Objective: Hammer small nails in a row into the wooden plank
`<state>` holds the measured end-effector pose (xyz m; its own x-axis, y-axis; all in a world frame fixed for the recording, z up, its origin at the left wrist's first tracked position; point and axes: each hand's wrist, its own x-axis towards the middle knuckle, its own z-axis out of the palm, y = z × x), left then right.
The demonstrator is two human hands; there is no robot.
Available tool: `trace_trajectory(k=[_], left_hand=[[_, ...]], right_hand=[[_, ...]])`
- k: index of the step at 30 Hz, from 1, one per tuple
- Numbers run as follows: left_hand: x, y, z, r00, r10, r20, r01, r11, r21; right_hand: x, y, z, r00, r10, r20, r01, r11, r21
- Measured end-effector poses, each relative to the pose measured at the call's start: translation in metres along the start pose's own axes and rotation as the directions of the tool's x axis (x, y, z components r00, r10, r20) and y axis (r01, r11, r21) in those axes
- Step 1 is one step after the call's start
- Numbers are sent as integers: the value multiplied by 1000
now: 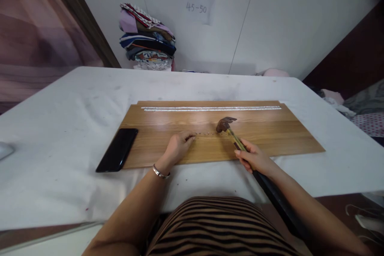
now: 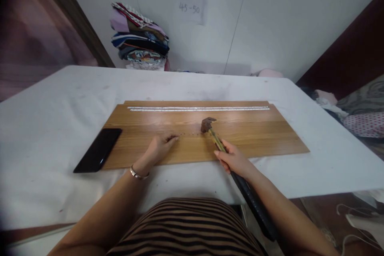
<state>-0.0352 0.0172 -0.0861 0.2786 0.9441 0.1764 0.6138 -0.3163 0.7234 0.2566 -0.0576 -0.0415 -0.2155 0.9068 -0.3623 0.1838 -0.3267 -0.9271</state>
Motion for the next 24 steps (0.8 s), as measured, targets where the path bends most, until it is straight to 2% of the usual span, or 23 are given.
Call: trace_trajectory(k=[9, 24], left_hand=[[0, 1, 0, 1000, 8, 1, -8, 1000, 2], [0, 4, -1, 1000, -12, 14, 12, 1000, 16]], right_hand=[[-1, 2, 1, 1000, 13, 29, -13, 1000, -3], [0, 1, 1, 1000, 9, 13, -9, 1000, -7]])
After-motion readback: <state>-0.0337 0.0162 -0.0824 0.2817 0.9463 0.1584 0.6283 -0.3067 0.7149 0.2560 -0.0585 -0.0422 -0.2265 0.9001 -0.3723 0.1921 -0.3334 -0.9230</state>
